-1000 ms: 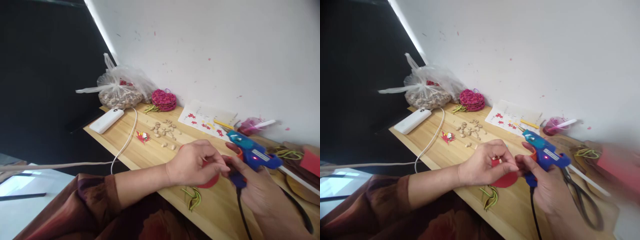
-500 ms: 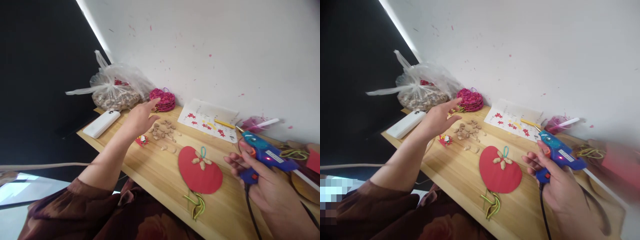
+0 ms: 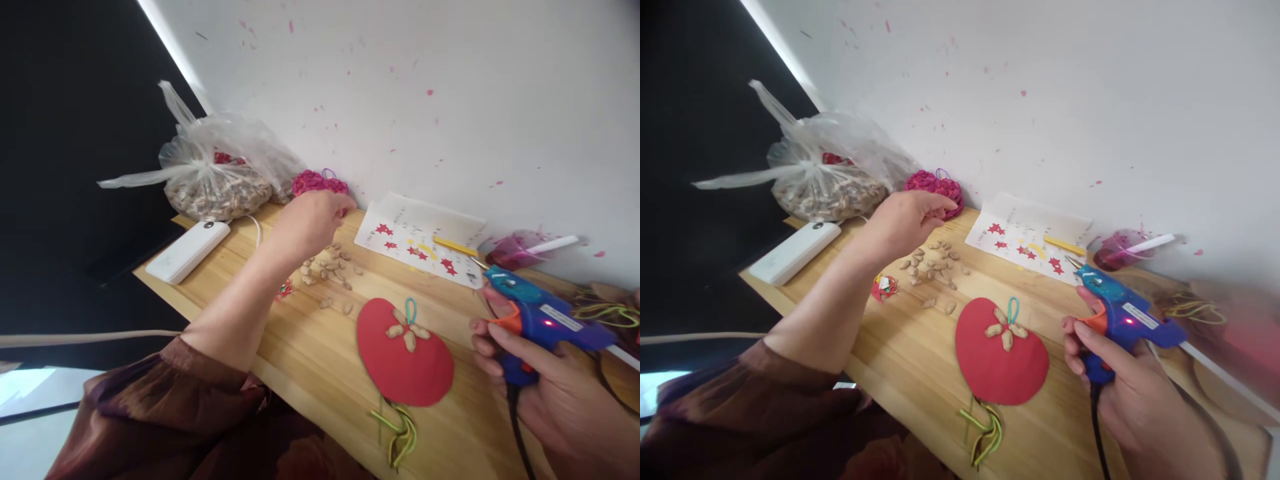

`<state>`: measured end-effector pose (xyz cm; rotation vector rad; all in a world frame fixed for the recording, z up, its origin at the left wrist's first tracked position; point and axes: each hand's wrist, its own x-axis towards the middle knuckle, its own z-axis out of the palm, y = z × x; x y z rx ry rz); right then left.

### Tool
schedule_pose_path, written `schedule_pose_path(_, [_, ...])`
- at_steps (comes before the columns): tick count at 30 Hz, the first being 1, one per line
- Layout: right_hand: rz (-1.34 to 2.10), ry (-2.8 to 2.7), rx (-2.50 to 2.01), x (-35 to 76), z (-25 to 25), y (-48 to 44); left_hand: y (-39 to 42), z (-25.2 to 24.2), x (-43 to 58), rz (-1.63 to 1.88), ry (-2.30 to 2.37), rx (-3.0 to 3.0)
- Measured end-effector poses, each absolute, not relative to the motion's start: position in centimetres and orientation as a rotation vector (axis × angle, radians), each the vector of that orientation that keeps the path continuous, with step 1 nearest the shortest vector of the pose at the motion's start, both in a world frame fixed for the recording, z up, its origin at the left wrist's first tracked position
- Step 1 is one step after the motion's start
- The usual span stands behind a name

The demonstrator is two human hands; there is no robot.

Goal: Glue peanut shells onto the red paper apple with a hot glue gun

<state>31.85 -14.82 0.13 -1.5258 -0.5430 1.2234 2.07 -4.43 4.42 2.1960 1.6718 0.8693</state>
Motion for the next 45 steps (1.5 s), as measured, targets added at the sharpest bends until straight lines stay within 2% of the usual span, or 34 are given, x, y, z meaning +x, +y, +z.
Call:
schedule_pose_path(4, [1.239, -0.505, -1.553, 31.8, 0.2, -14.4, -3.1, 1.7, 0.6, 0.407, 1.692, 2.363])
schedule_pose_path(12, [1.265, -0.523, -1.600, 31.8, 0.0, -14.2, -2.7, 0.9, 1.4, 0.112, 1.500, 2.429])
schedule_pose_path(16, [1.292, -0.520, -1.610, 31.9, -0.6, -14.2, -2.5, 0.2, 2.3, 0.111, 1.389, 2.510])
schedule_pose_path(24, [1.272, -0.627, -1.549, 33.0, -2.1, -14.6, -2.2, -1.5, 3.0, 0.248, 1.484, 2.537])
schedule_pose_path(32, [1.278, -0.615, -1.563, 33.2, -2.5, -14.4, -2.1, 0.4, 1.6, 0.295, 1.740, 2.420])
schedule_pose_path(45, [1.249, -0.579, -1.649, 32.3, -1.9, -14.2, -2.0, -0.3, 1.5, 0.083, 1.472, 2.453])
